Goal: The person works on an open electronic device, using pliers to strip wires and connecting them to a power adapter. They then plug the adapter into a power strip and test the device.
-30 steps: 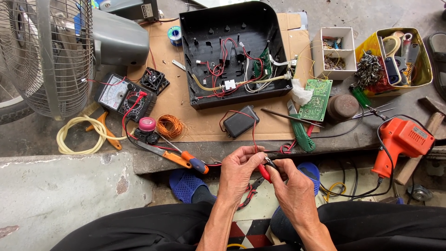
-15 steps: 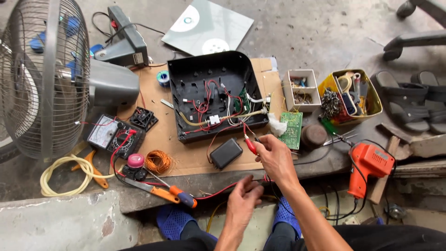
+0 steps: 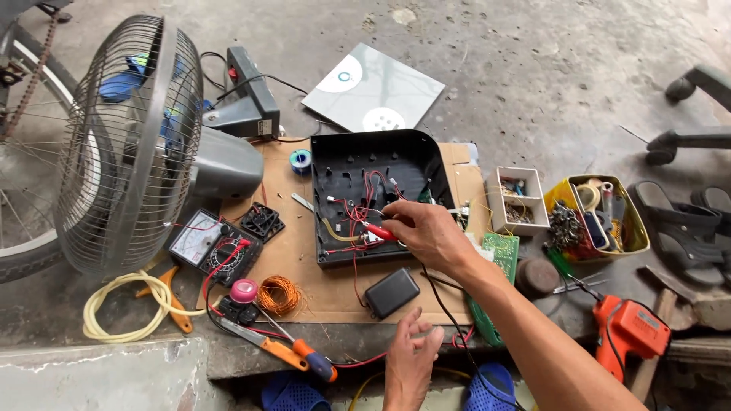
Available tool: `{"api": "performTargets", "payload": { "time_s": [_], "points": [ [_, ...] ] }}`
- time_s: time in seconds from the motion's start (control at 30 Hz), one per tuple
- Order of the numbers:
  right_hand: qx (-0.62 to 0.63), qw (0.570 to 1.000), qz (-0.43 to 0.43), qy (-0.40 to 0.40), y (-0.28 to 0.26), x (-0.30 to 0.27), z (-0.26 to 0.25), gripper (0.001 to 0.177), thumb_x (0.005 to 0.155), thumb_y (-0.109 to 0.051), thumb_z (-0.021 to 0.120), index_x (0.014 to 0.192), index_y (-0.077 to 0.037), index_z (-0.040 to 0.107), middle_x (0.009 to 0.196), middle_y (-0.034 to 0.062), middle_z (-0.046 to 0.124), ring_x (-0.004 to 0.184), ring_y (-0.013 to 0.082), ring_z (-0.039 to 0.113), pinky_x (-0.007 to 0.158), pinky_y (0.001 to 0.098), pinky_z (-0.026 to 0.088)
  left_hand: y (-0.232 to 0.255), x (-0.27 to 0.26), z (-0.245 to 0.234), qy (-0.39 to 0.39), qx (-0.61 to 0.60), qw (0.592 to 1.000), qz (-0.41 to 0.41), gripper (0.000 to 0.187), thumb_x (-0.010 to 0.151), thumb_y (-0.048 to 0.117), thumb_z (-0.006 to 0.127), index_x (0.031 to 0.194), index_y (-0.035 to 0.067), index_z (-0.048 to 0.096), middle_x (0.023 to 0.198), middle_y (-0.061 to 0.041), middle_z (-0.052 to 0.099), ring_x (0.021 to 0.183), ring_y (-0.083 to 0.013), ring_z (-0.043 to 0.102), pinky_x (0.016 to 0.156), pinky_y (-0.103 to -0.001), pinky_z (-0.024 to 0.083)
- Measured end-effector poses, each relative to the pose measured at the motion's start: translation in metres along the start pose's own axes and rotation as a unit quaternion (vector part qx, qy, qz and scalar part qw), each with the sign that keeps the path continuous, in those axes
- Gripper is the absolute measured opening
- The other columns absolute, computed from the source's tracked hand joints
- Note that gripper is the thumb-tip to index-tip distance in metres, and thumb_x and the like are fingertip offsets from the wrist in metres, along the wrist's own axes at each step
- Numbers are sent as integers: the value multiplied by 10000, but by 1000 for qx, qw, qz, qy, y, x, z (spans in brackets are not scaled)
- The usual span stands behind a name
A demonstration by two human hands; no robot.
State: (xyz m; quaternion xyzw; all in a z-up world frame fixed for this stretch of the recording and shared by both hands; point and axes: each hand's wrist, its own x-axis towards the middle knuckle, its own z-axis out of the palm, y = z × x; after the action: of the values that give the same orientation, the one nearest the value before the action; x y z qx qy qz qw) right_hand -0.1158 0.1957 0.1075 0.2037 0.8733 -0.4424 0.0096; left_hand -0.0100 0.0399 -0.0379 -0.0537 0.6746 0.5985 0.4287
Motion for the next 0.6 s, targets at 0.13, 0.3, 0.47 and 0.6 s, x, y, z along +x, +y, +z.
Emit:
{"api": "performTargets", "payload": {
  "time_s": [0.13,0.3,0.47,0.6],
  "points": [
    [-58,998,-9,-27,23,32,37,235,1017,-328,707,1141,-158,813,856,46,775,757,181,636,745,346,468,-14,17,-8,26,-32,998,-41,754,900,488,777,1604,274,614,1303,1,814,1039,-133,783,858,-303,708],
    [-88,992,-12,-87,33,33,79,235,1009,-324,690,1140,-155,787,849,75,782,711,236,623,714,382,467,-5,21,-18,34,-77,994,-72,818,868,492,775,1625,245,588,1283,-18,823,1040,-149,797,864,-323,701],
    [-141,980,-33,-134,25,3,98,197,1026,-353,661,1115,-197,740,881,52,847,724,278,726,711,424,509,34,-2,-27,41,-78,994,-71,561,852,448,716,1344,178,732,1040,-49,803,789,-109,767,794,-255,662],
    [-182,976,-20,-121,12,-29,73,291,1085,-479,644,987,-208,685,788,20,747,668,246,593,644,432,421,5,-2,-28,117,18,989,-85,481,849,495,800,1244,223,757,809,81,789,846,-93,760,887,-282,541]
  ]
}}
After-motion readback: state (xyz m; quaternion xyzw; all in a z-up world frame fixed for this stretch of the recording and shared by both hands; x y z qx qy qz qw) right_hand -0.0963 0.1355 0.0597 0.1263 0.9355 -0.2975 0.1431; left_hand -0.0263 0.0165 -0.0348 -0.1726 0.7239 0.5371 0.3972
